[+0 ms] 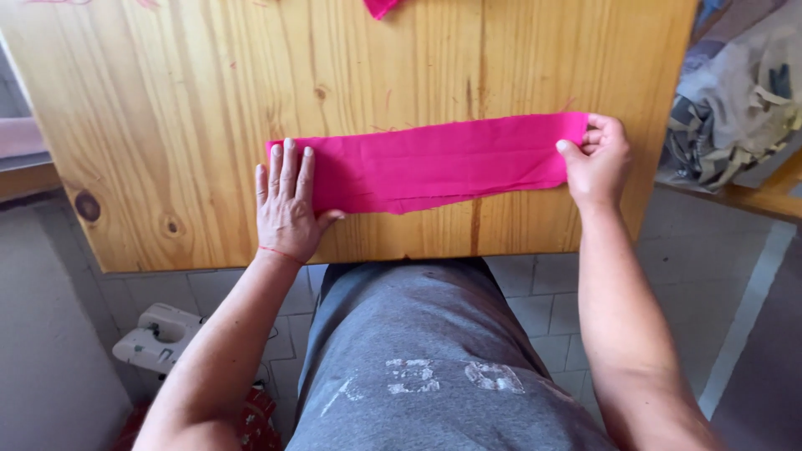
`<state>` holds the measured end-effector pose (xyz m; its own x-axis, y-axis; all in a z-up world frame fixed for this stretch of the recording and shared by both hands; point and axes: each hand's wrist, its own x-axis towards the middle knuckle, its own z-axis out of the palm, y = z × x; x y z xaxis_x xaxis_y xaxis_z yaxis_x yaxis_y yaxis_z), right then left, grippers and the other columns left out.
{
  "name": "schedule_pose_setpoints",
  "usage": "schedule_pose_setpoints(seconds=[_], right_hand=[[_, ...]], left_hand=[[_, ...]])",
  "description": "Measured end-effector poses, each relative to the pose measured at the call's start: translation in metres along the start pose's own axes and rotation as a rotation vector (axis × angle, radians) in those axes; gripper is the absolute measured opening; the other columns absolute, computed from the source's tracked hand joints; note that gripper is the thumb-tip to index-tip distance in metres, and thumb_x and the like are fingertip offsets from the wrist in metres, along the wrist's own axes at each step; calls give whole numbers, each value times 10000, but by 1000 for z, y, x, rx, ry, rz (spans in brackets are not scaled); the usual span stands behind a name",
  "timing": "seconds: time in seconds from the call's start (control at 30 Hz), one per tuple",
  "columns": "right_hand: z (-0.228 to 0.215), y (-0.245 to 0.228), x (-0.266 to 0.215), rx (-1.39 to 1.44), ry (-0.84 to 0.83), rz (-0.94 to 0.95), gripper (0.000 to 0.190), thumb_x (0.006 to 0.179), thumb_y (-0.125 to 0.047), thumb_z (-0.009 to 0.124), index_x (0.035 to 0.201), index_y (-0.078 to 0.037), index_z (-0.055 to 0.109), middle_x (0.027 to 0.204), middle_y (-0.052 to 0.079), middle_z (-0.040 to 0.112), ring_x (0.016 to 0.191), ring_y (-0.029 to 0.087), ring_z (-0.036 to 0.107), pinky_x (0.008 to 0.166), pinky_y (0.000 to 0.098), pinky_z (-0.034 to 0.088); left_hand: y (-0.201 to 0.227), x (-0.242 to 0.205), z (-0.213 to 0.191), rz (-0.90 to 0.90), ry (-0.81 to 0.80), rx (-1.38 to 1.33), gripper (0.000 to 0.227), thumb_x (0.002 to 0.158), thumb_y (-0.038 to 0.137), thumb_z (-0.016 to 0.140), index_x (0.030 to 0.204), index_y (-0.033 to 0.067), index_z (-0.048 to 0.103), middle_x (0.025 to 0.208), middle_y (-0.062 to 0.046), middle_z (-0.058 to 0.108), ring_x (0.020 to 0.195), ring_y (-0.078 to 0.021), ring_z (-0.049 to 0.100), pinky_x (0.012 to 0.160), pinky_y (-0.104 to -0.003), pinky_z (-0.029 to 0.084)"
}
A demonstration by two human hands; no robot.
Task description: The person cuts a long strip from a large piece of pink fabric using scissors on a wooden table. They then fold the strip in half lengthwise and smooth it out on the table.
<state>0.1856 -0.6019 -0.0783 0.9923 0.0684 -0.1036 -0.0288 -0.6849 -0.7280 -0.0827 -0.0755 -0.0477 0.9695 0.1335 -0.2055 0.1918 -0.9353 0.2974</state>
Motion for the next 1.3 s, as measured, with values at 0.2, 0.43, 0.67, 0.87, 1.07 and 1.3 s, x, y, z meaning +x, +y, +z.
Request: schedule_pose_setpoints(seconds=[0.2,0.43,0.67,0.87,1.07,1.3], right_hand=[[0,9,3,-48,28,-32,574,1035,38,1051,1527,15,754,1053,167,803,883,246,808,741,372,659],[-8,-16,3,-232,77,10,514,1008,-66,1045,1428,-30,752,1000,56,853,813,175,818,785,358,672],[-17,-38,13,-342,12,160,509,954,-145,1079,1311,-107,717,966,-6,852,906,183,847,865,417,660],[-17,-23,32,-375,-33,258,534,849,-132,1106,1216,-162,720,944,-1,884,894,160,865,859,383,653],[-22,-84,33,-523,-152,471,270,894,-296,1049,1115,-275,896,1043,-33,908,935,189,848,756,442,611],[-14,-37,31,-429,-104,401,190,894,-243,1033,1031,-259,901,911,-63,851,799,124,765,682,387,555]], left_hand=[[-11,7,-4,-183,324,-80,1011,1129,913,415,1851,208,477,1803,-88,502,1668,-361,487,1296,-570,438],[-22,31,-30,-531,288,-362,279,1059,311,850,1188,161,653,1014,10,747,1067,-309,712,933,-533,552],[-34,49,-36,-704,81,-344,214,998,241,836,1082,211,642,1079,28,792,1036,-276,756,903,-498,565],[-39,58,-46,-738,-37,-299,201,1014,308,910,1099,219,751,1138,-42,854,1133,-373,786,962,-555,588],[-44,66,-36,-737,-119,-222,98,1037,318,879,1034,243,816,1106,-83,866,1126,-410,793,945,-577,608],[-66,58,-17,-548,-17,-252,38,949,218,747,912,221,739,1000,-81,804,953,-429,774,800,-594,601]])
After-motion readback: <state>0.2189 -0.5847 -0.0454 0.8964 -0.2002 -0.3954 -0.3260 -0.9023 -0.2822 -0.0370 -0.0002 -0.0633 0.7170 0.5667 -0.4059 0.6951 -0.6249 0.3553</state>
